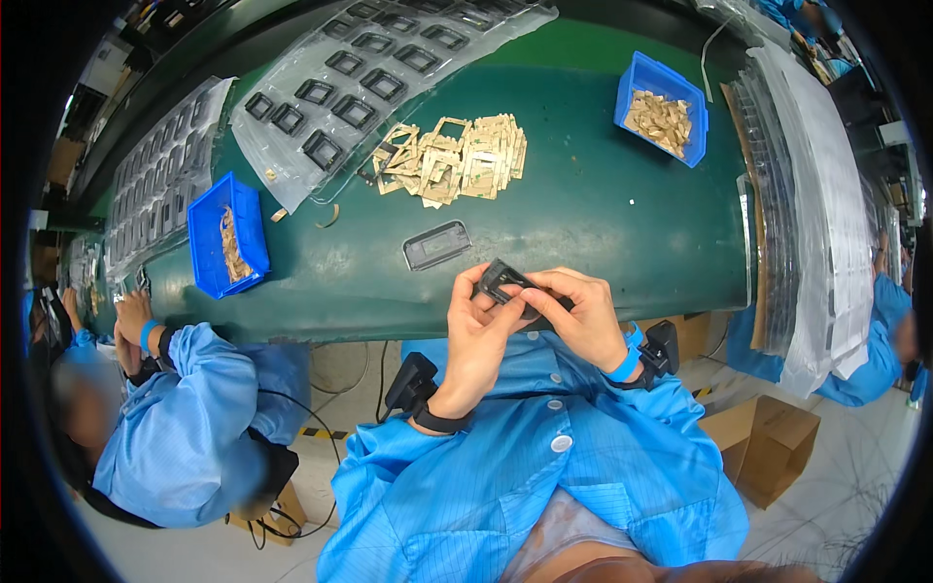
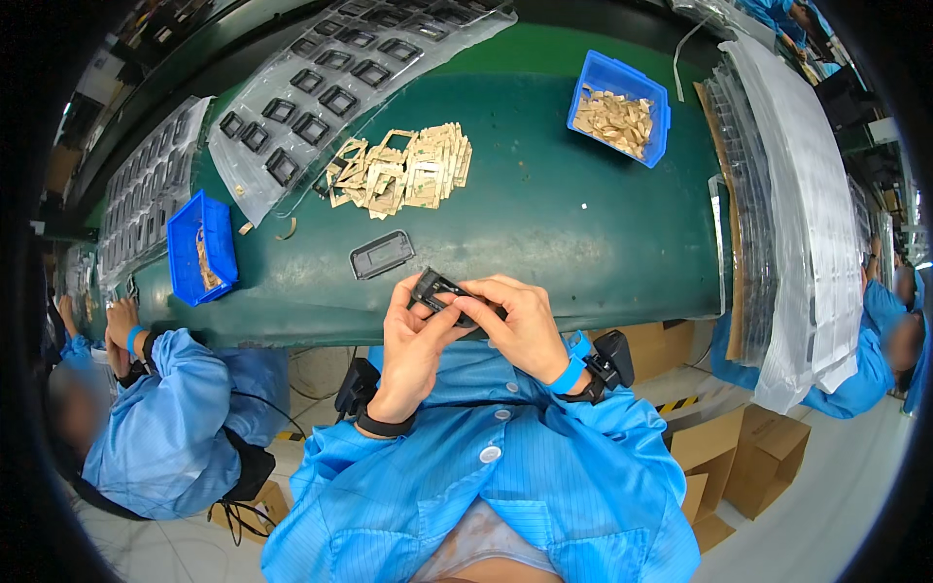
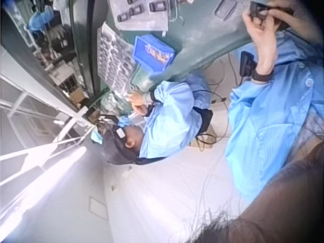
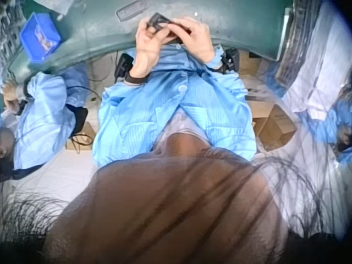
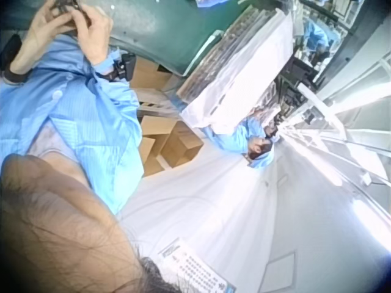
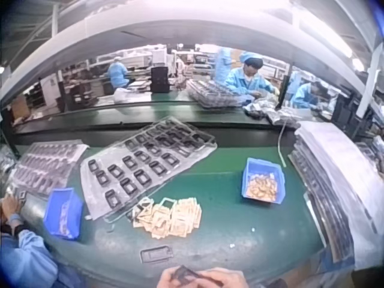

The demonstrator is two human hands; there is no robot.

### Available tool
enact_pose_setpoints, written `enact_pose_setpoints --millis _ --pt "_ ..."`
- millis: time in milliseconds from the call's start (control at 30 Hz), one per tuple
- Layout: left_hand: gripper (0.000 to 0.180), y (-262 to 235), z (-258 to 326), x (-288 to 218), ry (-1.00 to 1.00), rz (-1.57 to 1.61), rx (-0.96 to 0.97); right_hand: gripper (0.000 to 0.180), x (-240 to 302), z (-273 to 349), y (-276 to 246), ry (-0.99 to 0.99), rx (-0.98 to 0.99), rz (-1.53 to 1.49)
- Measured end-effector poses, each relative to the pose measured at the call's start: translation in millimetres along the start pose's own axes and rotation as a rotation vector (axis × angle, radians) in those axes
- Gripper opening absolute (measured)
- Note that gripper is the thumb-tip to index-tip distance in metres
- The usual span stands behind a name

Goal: Assembling small plastic components into cases on a production line.

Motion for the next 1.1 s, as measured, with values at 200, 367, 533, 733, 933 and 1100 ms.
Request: enact_pose_setpoints --millis 200,367,533,733,933,1100 --pt "0.059 -2.9 4.7 -18.7 0.09 -0.316 0.049 0.019 8.6 2.4 2.3 -0.149 0.121 0.153" --pt "0.036 3.0 -1.3 -37.8 0.204 -0.533 0.153 0.019 9.4 3.0 3.8 -0.143 0.176 0.142" --pt "0.03 -5.9 -6.7 -23.2 0.061 -0.492 0.146 0.02 -2.9 2.5 0.2 -0.016 0.182 0.033" --pt "0.026 -3.5 -3.3 -16.6 0.009 -0.368 0.138 0.019 -29.0 4.3 3.7 0.159 0.189 -0.267" --pt "0.022 -4.5 -5.9 -9.6 -0.01 -0.361 0.149 0.019 -32.2 5.9 4.6 0.182 0.204 -0.258" --pt "0.019 -6.3 -8.5 -7.9 0.0 -0.383 0.108 0.019 -29.5 4.4 3.2 0.156 0.178 -0.237"
Point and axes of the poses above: each hand's wrist, its own z-axis away from the middle knuckle, its own y-axis out of the palm, x = y × z, the point moved 10 cm from there along -z, towards the middle knuckle, and after that the axes turned 7 degrees about -x, right-handed, at the moved point
